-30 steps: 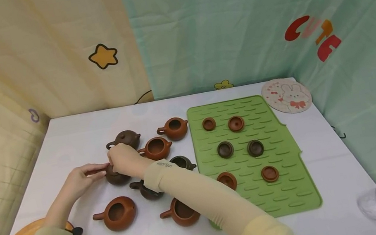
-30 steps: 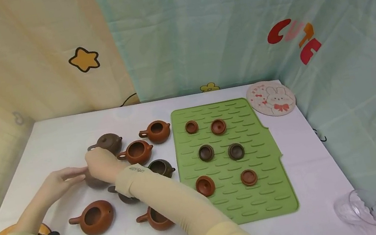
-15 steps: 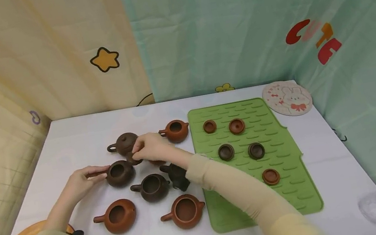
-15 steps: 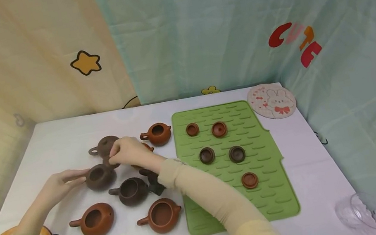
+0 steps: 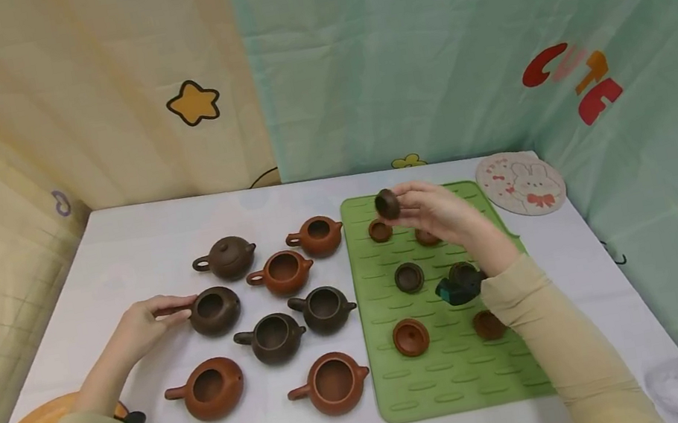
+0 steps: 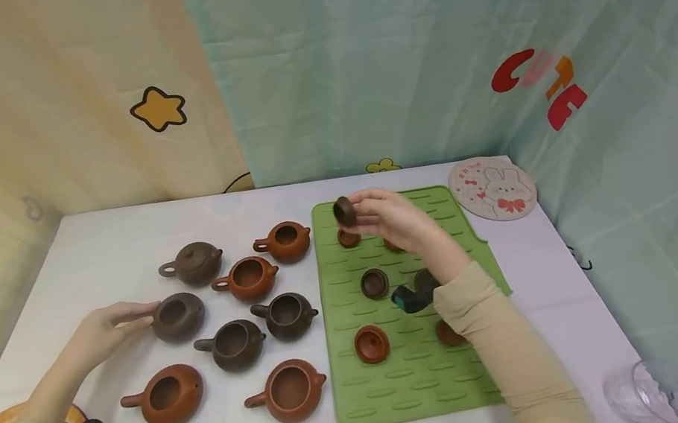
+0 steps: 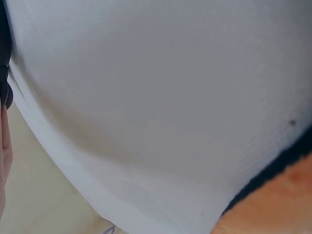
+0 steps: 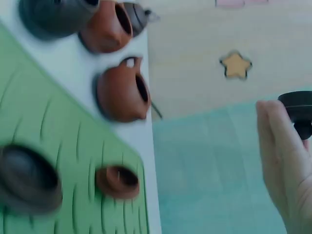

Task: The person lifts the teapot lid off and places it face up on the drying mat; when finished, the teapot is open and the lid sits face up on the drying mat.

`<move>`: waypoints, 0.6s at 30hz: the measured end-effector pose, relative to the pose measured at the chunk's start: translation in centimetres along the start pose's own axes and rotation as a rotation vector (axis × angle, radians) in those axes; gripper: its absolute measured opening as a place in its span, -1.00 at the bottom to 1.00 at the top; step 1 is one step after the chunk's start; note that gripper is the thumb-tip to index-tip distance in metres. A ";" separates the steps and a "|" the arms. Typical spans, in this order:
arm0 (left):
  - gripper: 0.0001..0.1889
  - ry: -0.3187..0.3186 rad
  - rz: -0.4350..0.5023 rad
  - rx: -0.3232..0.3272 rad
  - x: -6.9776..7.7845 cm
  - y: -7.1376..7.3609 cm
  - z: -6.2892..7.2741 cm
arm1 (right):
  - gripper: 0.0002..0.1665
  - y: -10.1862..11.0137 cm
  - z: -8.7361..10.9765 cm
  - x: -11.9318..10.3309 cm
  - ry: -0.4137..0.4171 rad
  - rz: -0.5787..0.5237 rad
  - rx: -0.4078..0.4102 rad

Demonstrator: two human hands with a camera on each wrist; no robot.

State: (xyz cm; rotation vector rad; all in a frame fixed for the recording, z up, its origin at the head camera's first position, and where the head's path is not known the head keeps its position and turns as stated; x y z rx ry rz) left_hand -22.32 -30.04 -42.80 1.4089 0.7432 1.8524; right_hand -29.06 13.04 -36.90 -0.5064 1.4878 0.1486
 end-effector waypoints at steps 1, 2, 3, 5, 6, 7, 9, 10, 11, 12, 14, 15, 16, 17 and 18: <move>-0.61 0.002 0.000 0.002 0.0 0.0 0.0 | -0.80 1.1 0.4 -0.3 0.012 -0.026 0.005; -0.61 0.003 0.001 0.002 0.0 0.0 0.0 | -0.78 2.2 0.8 -0.4 0.021 -0.053 0.013; -0.61 0.005 0.001 0.003 0.0 0.0 0.1 | -0.77 3.3 1.2 -0.4 0.022 -0.091 0.026; -0.61 0.007 0.001 0.004 0.0 0.1 0.1 | -0.74 5.3 1.9 -0.2 0.022 -0.154 0.049; -0.61 0.007 0.002 0.003 0.0 0.1 0.1 | -0.74 6.3 2.2 0.0 0.016 -0.197 0.069; -0.61 0.006 0.003 0.003 0.0 0.0 0.1 | -0.74 7.2 2.6 0.2 0.010 -0.232 0.087; -0.61 0.005 0.005 0.000 0.1 0.0 0.1 | -0.67 8.8 3.3 0.7 -0.012 -0.293 0.135; -0.61 0.004 0.007 0.000 0.2 0.0 0.1 | -0.57 9.6 3.7 0.9 -0.019 -0.296 0.149; -0.61 0.005 0.007 0.000 0.2 -0.1 0.1 | -0.46 10.3 4.1 1.1 -0.027 -0.299 0.173; -0.61 0.006 0.007 -0.001 0.2 -0.1 0.1 | -0.34 11.0 4.4 1.4 -0.040 -0.296 0.195; -0.61 0.011 0.008 -0.002 0.1 -0.1 0.1 | -0.16 12.2 5.1 2.0 -0.062 -0.233 0.221; -0.61 0.013 0.008 -0.001 0.1 -0.1 0.1 | -0.11 12.8 5.4 2.3 -0.076 -0.195 0.234; -0.61 0.015 0.009 0.001 0.1 -0.1 0.1 | -0.10 13.5 5.7 2.7 -0.088 -0.145 0.250; -0.61 0.017 0.009 0.003 0.0 -0.1 0.2 | -0.12 14.1 5.9 3.1 -0.102 -0.106 0.270; -0.61 0.019 0.009 0.004 0.0 0.0 0.2 | -0.14 14.6 6.2 3.5 -0.116 -0.059 0.278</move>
Point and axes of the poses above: each hand's wrist, its own z-axis away from the middle knuckle, its own y-axis out of the back of the hand, x = y × z, the point moved 9 cm from there along -z, towards the middle knuckle, and after that the axes turned 12 degrees about y, right-handed, at the moved point
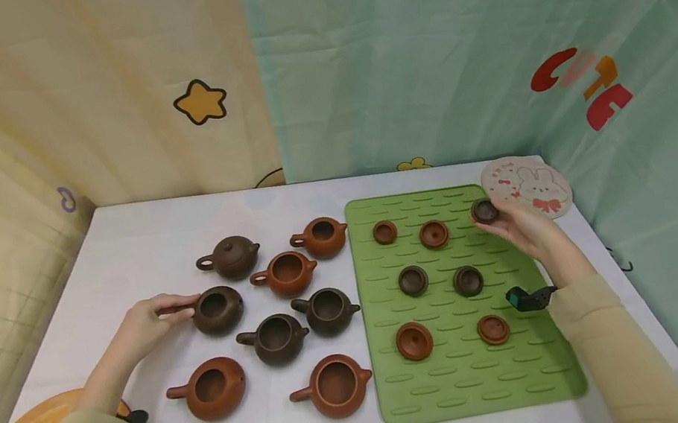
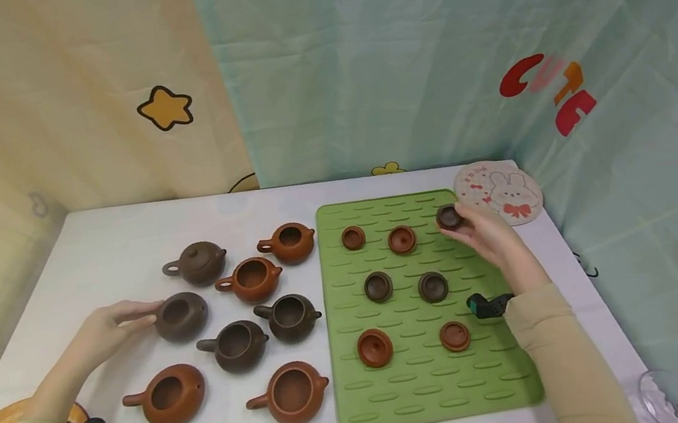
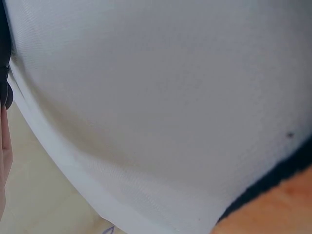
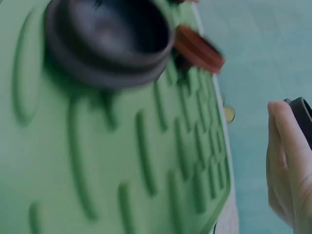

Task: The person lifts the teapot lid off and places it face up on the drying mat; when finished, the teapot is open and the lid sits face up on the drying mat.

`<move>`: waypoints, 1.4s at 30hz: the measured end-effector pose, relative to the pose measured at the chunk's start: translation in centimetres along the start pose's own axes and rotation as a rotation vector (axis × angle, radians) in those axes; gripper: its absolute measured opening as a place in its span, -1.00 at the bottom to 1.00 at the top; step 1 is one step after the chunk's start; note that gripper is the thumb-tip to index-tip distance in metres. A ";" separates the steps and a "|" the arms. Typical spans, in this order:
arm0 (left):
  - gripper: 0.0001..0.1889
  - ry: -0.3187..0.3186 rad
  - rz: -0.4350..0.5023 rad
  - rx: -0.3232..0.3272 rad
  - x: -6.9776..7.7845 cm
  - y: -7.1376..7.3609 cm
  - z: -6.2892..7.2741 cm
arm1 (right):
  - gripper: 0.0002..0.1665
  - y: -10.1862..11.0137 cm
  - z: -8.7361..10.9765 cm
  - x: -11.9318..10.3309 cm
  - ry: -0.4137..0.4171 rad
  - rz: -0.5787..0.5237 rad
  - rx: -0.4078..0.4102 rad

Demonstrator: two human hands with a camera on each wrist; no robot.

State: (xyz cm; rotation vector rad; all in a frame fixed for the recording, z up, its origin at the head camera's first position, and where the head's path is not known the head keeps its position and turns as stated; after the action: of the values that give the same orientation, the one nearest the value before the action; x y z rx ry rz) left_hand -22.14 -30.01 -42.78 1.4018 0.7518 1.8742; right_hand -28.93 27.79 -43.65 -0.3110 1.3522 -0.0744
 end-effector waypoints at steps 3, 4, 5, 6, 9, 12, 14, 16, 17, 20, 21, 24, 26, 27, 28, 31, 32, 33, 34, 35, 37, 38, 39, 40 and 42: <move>-0.61 0.003 -0.002 0.002 0.0 0.1 0.0 | -0.19 1.7 0.2 1.1 -0.014 0.131 0.035; -0.61 0.003 -0.002 0.002 0.0 0.1 0.0 | -0.20 2.3 0.2 1.4 -0.015 0.184 0.044; -0.61 0.005 -0.001 0.002 0.0 0.1 0.0 | -0.21 2.7 0.2 1.7 -0.016 0.229 0.053; -0.61 0.005 0.001 0.002 -0.1 0.1 0.0 | -0.20 3.2 0.3 1.9 -0.021 0.274 0.065; -0.62 0.005 0.003 0.005 -0.1 0.0 0.0 | -0.19 4.2 0.4 2.5 -0.030 0.409 0.098; -0.62 0.011 0.004 0.004 -0.1 0.0 0.0 | -0.17 4.7 0.7 3.1 -0.057 0.471 0.118; -0.61 0.014 0.004 0.002 -0.2 0.0 0.0 | -0.17 4.9 0.7 3.4 -0.065 0.485 0.124; -0.61 0.014 0.006 0.000 -0.2 0.0 0.0 | -0.18 5.1 0.8 3.5 -0.074 0.496 0.147; -0.62 0.013 0.006 0.001 -0.1 0.0 -0.1 | -0.18 5.1 0.8 3.5 -0.073 0.509 0.159; -0.62 0.006 0.006 0.004 -0.1 0.0 0.0 | -0.23 5.4 0.9 3.4 -0.065 0.557 0.183; -0.63 0.005 0.005 0.004 -0.1 0.0 0.0 | -0.24 5.5 0.9 3.4 -0.064 0.568 0.189; -0.63 0.003 0.005 0.004 0.0 -0.1 0.0 | -0.26 5.6 0.9 3.4 -0.062 0.574 0.186; -0.62 0.001 0.003 0.003 0.0 -0.1 -0.1 | -0.27 5.7 0.9 3.5 -0.062 0.562 0.185; -0.62 0.001 0.004 0.003 0.0 -0.1 -0.1 | -0.27 5.7 0.9 3.4 -0.059 0.562 0.181; -0.62 0.001 0.003 0.003 0.0 -0.1 -0.1 | -0.28 5.7 0.8 3.4 -0.057 0.561 0.180; -0.62 0.002 -0.002 0.000 -0.1 -0.1 -0.1 | -0.30 5.7 0.9 3.4 -0.052 0.554 0.180; -0.62 0.001 -0.005 -0.001 -0.1 -0.1 -0.2 | -0.30 5.7 0.9 3.4 -0.051 0.557 0.177; -0.62 -0.001 -0.008 -0.003 -0.1 -0.1 -0.2 | -0.29 5.7 1.0 3.3 -0.050 0.561 0.175; -0.62 -0.002 -0.011 -0.003 -0.1 0.0 -0.2 | -0.29 5.6 1.0 3.3 -0.048 0.573 0.166; -0.63 -0.004 -0.015 -0.004 -0.1 0.1 -0.2 | -0.29 5.5 1.0 3.2 -0.046 0.587 0.155; -0.63 -0.011 -0.014 -0.009 0.0 0.2 -0.3 | -0.27 5.3 1.1 2.8 -0.041 0.620 0.149; -0.63 -0.013 -0.012 -0.013 0.1 0.2 -0.3 | -0.26 5.1 1.2 2.6 -0.040 0.646 0.148; -0.63 -0.014 -0.011 -0.020 0.1 0.2 -0.3 | -0.26 5.0 1.3 2.4 -0.038 0.681 0.145; -0.63 -0.015 -0.009 -0.028 0.1 0.2 -0.2 | -0.26 4.7 1.3 2.0 -0.033 0.720 0.138; -0.62 -0.018 -0.012 -0.038 0.2 0.2 -0.2 | -0.25 4.0 1.3 1.3 -0.022 0.787 0.140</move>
State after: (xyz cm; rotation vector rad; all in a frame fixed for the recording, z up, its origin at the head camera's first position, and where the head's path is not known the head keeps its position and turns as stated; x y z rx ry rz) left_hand -22.41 -29.95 -42.56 1.3851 0.7109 1.8551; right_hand -27.87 31.59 -45.65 0.3480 1.3575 0.4873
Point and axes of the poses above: each hand's wrist, its own z-axis away from the middle knuckle, its own y-axis out of the back of the hand, x = y × z, the point moved 9 cm from there along -z, towards the middle knuckle, and after that the axes turned 12 degrees about y, right-handed, at the moved point
